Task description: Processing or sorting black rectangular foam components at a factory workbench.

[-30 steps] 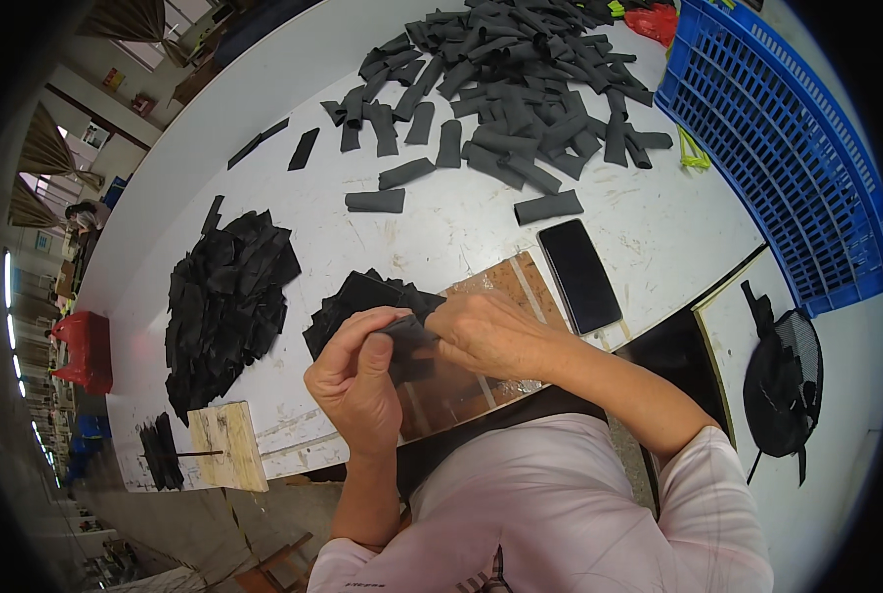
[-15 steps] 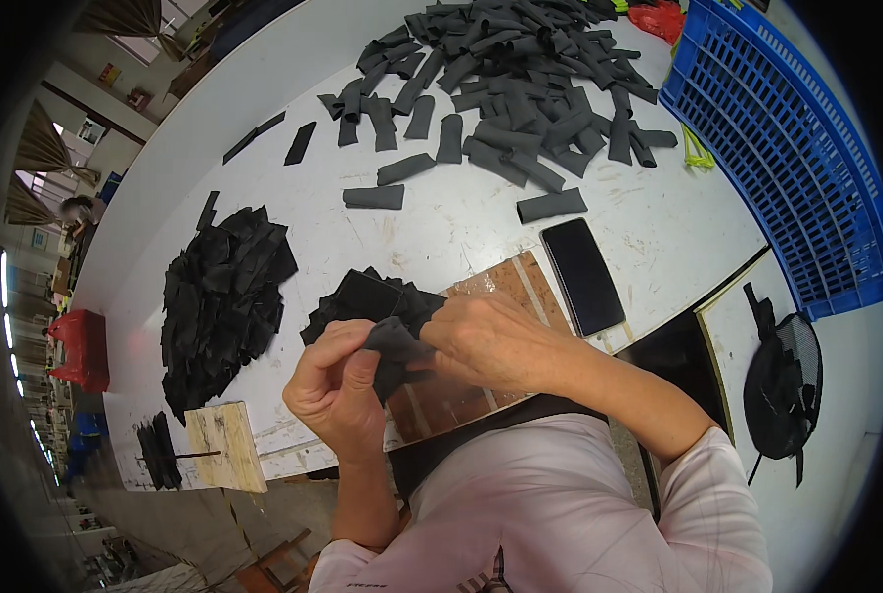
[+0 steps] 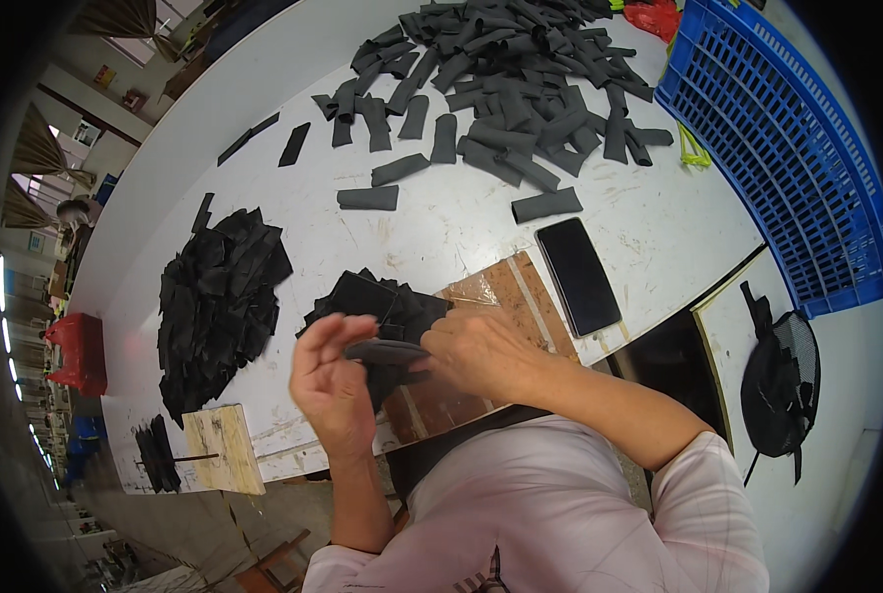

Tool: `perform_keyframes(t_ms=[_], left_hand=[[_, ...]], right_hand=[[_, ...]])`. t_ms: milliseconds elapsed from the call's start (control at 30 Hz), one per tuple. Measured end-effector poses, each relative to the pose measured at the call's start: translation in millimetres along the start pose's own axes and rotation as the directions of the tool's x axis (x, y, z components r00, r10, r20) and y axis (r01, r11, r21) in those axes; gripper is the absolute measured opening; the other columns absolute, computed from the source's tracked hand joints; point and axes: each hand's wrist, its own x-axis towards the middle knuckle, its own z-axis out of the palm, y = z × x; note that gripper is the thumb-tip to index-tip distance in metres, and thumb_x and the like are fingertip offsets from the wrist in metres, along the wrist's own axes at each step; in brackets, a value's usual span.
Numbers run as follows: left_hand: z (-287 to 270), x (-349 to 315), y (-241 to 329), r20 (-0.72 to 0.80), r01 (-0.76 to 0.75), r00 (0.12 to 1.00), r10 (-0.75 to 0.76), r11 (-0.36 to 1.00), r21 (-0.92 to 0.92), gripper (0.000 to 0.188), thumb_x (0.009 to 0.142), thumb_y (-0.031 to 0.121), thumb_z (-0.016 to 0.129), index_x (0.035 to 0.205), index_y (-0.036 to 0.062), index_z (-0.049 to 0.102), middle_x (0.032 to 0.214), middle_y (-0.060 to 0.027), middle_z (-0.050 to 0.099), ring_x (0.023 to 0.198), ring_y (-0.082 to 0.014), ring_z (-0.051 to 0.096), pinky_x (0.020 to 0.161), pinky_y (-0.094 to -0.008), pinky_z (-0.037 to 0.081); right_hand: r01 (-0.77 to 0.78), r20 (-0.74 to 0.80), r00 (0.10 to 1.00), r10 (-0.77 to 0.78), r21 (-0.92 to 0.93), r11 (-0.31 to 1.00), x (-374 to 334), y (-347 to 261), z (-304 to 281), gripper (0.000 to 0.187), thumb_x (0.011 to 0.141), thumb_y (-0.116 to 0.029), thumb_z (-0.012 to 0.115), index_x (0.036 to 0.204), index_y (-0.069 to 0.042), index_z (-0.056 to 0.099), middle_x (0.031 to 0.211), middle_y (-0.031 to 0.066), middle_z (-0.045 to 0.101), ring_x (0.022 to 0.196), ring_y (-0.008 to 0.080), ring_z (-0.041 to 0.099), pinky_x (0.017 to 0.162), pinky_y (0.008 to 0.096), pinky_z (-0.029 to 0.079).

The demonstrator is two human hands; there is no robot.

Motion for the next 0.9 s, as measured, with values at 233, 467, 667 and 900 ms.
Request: perform_keyframes(t_ms=[233,467,667,900], left_hand=[[16.0,14.9,10.8,0.296,0.046,0.954,-0.039,0.999,-0.017,0.013,0.072,-0.003,0.060,0.084,-0.0041,0.056,0.088,-0.0134,0.059,0.082,-0.0170,0.055,0.070,-0.0241,0.044],[16.2,10.7,1.5,0.348,0.042,0.923,-0.164,0.942,0.333,0.010,0.070,-0.010,0.058,0.078,-0.0050,0.056,0.081,-0.0095,0.057,0.069,-0.0102,0.051,0.060,-0.0211,0.041],[17.5,11.2,7.7,0.301,-0.013,0.952,-0.055,0.976,0.219,0.012,0.074,-0.005,0.058,0.086,-0.0053,0.054,0.085,-0.0147,0.058,0.074,-0.0148,0.055,0.065,-0.0241,0.045],[11.2,10.6,2.0,0.252,-0.097,0.964,0.087,0.995,0.027,0.015,0.079,0.005,0.056,0.090,-0.0054,0.055,0.085,-0.0160,0.059,0.079,-0.0206,0.056,0.072,-0.0294,0.044]], right_hand=[[-0.020,-0.049,0.999,0.020,-0.005,1.000,7.6,-19.3,-20.2,0.014,0.070,-0.015,0.059,0.070,-0.002,0.054,0.064,0.0111,0.055,0.064,0.0289,0.056,0.052,0.0385,0.043],[-0.087,0.057,0.995,0.079,0.152,0.985,-6.5,6.3,9.7,0.008,0.068,-0.006,0.053,0.073,-0.001,0.052,0.066,0.0132,0.054,0.063,0.0329,0.055,0.051,0.0398,0.043],[-0.055,0.006,0.998,0.055,0.187,0.981,-2.3,7.4,7.3,0.006,0.069,-0.006,0.053,0.074,-0.003,0.053,0.066,0.0119,0.054,0.063,0.0319,0.054,0.053,0.0396,0.043],[-0.053,0.067,0.997,0.046,0.108,0.993,6.0,-7.7,-12.1,0.007,0.069,-0.010,0.058,0.072,-0.005,0.058,0.064,0.0093,0.054,0.064,0.0281,0.055,0.055,0.0375,0.043]])
